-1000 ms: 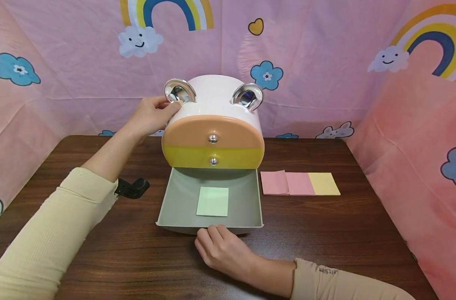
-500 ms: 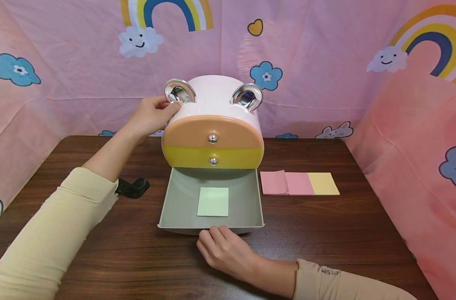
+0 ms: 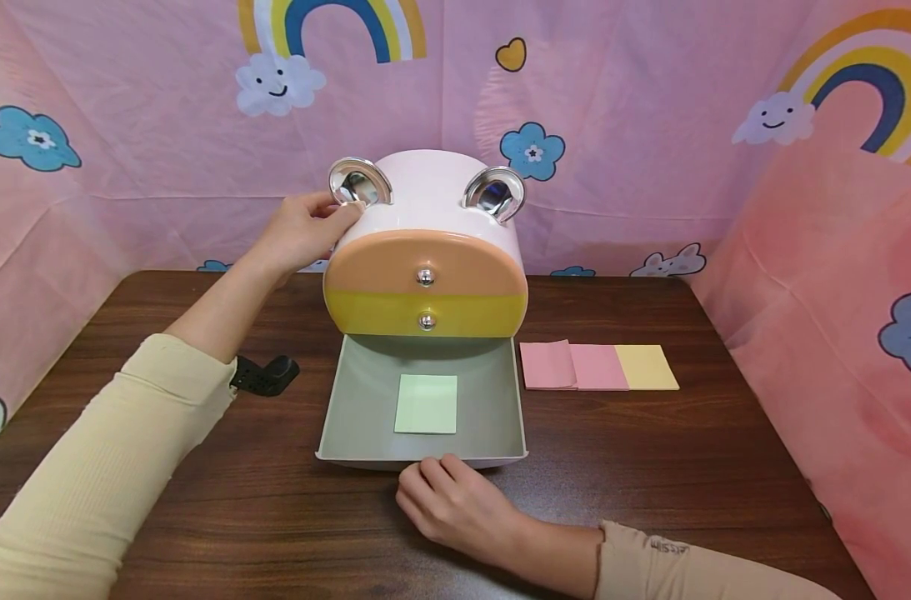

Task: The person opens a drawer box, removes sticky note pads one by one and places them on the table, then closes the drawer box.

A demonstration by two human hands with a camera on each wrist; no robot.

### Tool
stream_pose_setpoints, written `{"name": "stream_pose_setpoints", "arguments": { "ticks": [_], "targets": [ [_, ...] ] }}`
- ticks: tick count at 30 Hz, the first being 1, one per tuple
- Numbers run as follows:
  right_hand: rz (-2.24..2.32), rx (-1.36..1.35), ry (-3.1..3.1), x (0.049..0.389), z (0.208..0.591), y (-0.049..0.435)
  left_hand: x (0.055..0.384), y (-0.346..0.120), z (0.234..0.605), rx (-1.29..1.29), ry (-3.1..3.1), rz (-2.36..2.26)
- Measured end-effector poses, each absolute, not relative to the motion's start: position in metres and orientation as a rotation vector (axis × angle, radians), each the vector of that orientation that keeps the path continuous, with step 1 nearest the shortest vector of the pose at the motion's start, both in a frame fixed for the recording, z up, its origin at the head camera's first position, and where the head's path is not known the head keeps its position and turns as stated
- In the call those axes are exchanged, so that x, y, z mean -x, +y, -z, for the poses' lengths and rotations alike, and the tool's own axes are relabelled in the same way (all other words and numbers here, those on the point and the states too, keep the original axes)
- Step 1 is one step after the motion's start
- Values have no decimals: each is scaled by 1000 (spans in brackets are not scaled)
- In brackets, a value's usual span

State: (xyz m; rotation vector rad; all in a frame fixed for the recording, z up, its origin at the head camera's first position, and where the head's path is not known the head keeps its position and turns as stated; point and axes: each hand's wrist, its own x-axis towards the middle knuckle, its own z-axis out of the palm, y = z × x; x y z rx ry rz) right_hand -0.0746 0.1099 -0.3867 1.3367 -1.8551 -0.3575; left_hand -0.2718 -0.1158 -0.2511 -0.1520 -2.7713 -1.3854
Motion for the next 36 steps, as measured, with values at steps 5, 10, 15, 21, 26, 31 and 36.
{"name": "stream_pose_setpoints", "arguments": {
  "ticks": [5,10,15,21,26,31,36],
  "targets": [
    [354,-1373,-1856,74,381,111,272,-116,251,153,-2768,1394],
    [336,-1399,-1835,74,375,111,272,-116,253,157,-2761,1387],
    [288,-1432,-1809,77,371,110,273,-116,254,167,-2749,1389],
    [247,-1452,-1830,81,367,112,273,-116,255,174,-2735,1405],
    [239,-1452,-1844,84,360,112,273,-116,254,169,-2744,1393],
    [260,-1460,-1909,85,358,114,273,-116,254,165,-2755,1386],
    [301,-1475,-1991,86,353,115,273,-117,254,162,-2760,1375]
  ]
}}
